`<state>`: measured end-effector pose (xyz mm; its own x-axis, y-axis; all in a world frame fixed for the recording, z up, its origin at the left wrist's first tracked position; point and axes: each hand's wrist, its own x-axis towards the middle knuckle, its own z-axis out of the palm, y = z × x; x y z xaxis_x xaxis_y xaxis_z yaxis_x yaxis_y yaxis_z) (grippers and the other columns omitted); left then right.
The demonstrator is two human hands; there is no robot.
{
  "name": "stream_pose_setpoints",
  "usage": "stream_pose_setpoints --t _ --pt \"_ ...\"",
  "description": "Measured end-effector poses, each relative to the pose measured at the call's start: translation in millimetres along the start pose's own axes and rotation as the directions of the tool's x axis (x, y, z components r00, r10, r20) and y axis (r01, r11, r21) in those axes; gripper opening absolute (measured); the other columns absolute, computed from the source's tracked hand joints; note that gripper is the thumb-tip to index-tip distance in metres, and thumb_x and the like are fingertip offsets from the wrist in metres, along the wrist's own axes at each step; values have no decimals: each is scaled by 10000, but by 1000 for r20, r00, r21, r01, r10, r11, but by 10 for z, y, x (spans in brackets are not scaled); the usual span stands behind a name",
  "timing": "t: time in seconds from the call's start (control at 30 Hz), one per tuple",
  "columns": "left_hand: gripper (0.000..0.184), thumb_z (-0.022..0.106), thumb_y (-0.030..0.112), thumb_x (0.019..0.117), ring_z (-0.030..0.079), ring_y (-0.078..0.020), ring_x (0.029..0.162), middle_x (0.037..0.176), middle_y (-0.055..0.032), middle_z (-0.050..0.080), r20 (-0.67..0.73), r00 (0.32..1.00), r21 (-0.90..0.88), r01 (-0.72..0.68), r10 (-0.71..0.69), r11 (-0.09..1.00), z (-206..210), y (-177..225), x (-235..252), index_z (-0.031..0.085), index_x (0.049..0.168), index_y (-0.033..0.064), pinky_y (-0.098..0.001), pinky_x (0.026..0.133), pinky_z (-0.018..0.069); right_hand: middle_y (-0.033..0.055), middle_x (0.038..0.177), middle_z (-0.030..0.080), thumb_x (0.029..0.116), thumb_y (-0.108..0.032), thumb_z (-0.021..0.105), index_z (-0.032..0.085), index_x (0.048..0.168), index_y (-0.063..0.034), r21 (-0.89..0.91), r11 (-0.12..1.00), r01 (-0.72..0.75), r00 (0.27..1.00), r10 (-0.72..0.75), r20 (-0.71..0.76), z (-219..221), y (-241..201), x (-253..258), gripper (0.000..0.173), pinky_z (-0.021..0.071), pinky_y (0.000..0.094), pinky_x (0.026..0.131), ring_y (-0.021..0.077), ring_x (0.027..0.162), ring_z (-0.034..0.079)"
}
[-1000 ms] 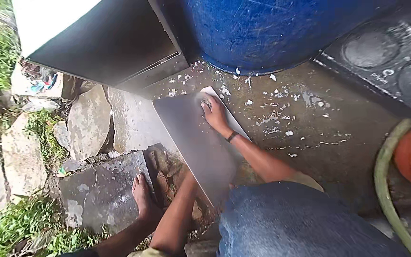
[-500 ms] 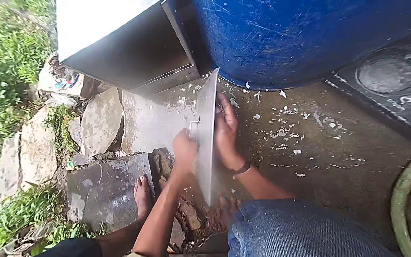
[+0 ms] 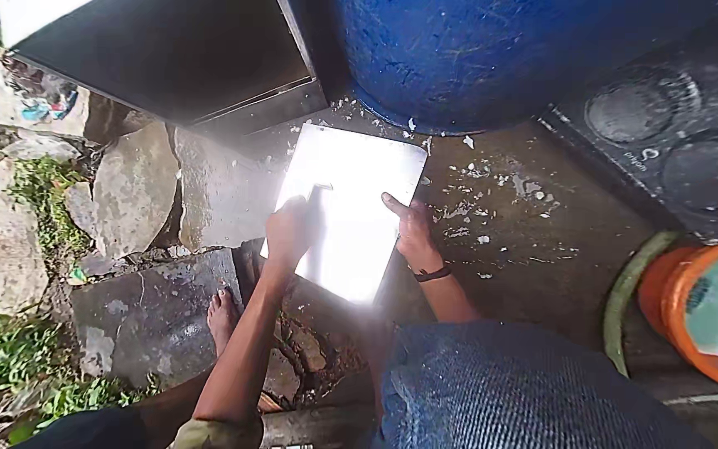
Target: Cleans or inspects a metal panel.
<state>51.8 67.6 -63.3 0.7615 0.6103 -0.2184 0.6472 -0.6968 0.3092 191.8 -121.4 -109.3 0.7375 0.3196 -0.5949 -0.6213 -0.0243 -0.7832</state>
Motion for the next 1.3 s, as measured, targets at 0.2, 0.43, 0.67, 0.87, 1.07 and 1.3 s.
stream_pose_setpoints --t 0.2,0.43,0.67,0.87,1.07,1.3 --pt "566 503 529 1014 592 -275 1217 1369 -131 589 -25 986 -596 120 -167 794 63 -556 147 557 1382 102 -536 958 518 17 1079 734 968 -241 687 612 1269 -128 76 997 16 998 -21 60 -501 75 354 331 619 352 856 117 972 716" --pt "715 275 713 1006 719 -167 989 1085 -57 737 536 844 -837 528 24 141 -13 -470 164 579 1326 151 -377 852 614 -55 1018 738 920 -360 711 590 1243 -192 149 989 -1 981 -27 190 -575 88 576 383 622 281 804 50 923 717" --pt "494 381 550 1066 714 -141 984 1099 -30 731 332 916 -943 324 -224 -73 -4 -121 191 582 1329 183 -376 816 622 -27 957 751 966 -87 636 646 1122 -98 -13 990 143 938 -131 321 -455 -30 818 156 620 258 819 52 872 724" --pt "496 389 518 1075 724 -176 971 1086 -74 738 287 870 -958 264 -402 -113 248 -218 20 615 1306 142 -415 808 627 102 1205 710 851 -140 815 681 1265 -40 -327 856 399 890 -448 -88 -325 76 937 447 579 335 954 149 1103 684" --pt "510 406 493 1079 730 -205 942 1050 -113 736 263 835 -958 285 -484 -29 369 -322 -88 623 1289 81 -431 802 628 110 1294 688 1027 -215 599 651 1334 -53 -517 693 503 773 -628 -89 74 -1 963 351 515 362 1075 166 1217 649" --pt "650 323 584 1067 714 -208 846 925 -135 712 200 780 -917 363 -593 168 168 -88 -79 674 1104 38 -425 738 615 145 1532 514 1046 -191 471 494 1511 -54 -453 598 661 750 -531 394 1323 -34 688 485 405 461 1182 264 1429 481"
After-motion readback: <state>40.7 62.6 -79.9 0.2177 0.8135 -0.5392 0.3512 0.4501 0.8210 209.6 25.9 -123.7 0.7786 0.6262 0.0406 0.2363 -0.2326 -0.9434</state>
